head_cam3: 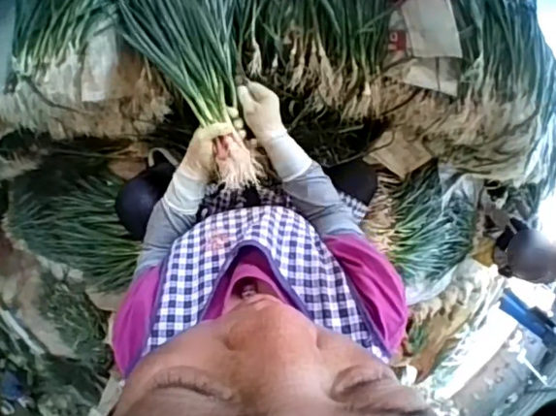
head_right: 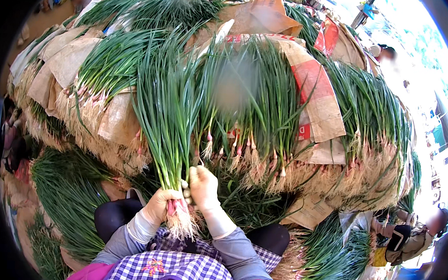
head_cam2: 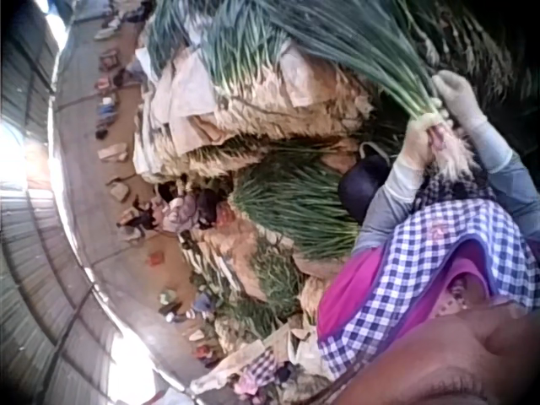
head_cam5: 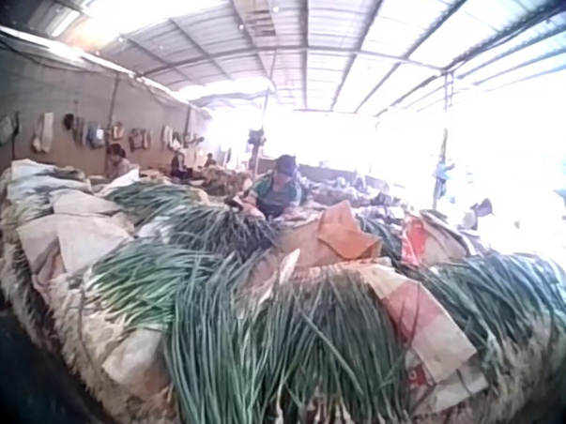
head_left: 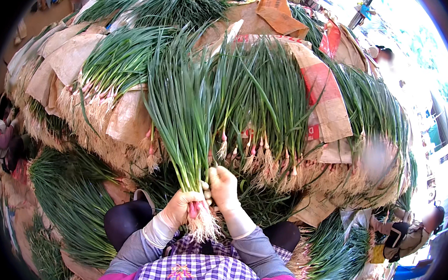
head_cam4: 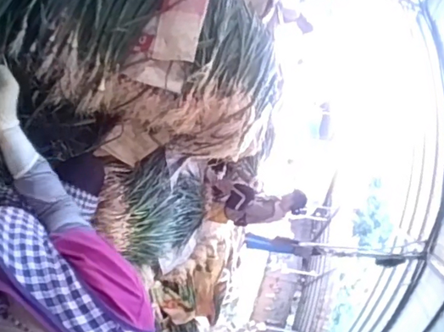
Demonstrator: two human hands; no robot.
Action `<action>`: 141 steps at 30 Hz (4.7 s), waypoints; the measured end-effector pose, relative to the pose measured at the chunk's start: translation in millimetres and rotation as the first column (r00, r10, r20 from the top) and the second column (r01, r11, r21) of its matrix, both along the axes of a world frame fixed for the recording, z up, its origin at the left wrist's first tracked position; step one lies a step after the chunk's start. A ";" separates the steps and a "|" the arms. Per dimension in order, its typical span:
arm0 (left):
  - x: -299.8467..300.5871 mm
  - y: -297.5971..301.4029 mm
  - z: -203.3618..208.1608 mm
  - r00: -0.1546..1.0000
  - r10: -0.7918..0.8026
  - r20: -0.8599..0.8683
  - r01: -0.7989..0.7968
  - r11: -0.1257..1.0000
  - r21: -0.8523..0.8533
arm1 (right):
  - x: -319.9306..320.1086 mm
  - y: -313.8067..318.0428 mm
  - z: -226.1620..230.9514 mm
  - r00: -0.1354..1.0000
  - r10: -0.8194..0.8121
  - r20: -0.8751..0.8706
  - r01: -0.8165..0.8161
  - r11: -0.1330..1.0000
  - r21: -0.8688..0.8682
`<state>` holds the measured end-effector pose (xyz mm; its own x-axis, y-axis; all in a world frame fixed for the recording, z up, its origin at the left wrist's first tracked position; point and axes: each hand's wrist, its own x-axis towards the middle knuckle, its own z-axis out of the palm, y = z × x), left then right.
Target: The person gathers green onions from a large pile on the floor and bundles them together by hand while sitting in a processing facility.
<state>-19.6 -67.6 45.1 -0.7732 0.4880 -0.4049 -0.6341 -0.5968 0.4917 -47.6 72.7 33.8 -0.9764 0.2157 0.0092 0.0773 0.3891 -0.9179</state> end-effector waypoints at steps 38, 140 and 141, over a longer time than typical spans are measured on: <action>-13.6 -16.0 -1.4 0.997 -0.034 -0.066 0.050 0.966 0.255 | -132.1 254.3 40.3 0.882 -0.472 0.002 0.465 0.868 -0.175; 252.3 -290.5 -235.2 0.674 0.674 0.302 -0.473 0.708 -0.524 | 139.9 -10.4 -101.5 0.909 0.379 0.175 -0.410 0.727 0.552; 254.1 -293.7 -200.0 0.690 0.638 0.342 -0.345 0.705 -0.619 | 139.6 7.9 -119.6 0.882 0.339 0.326 -0.470 0.589 0.658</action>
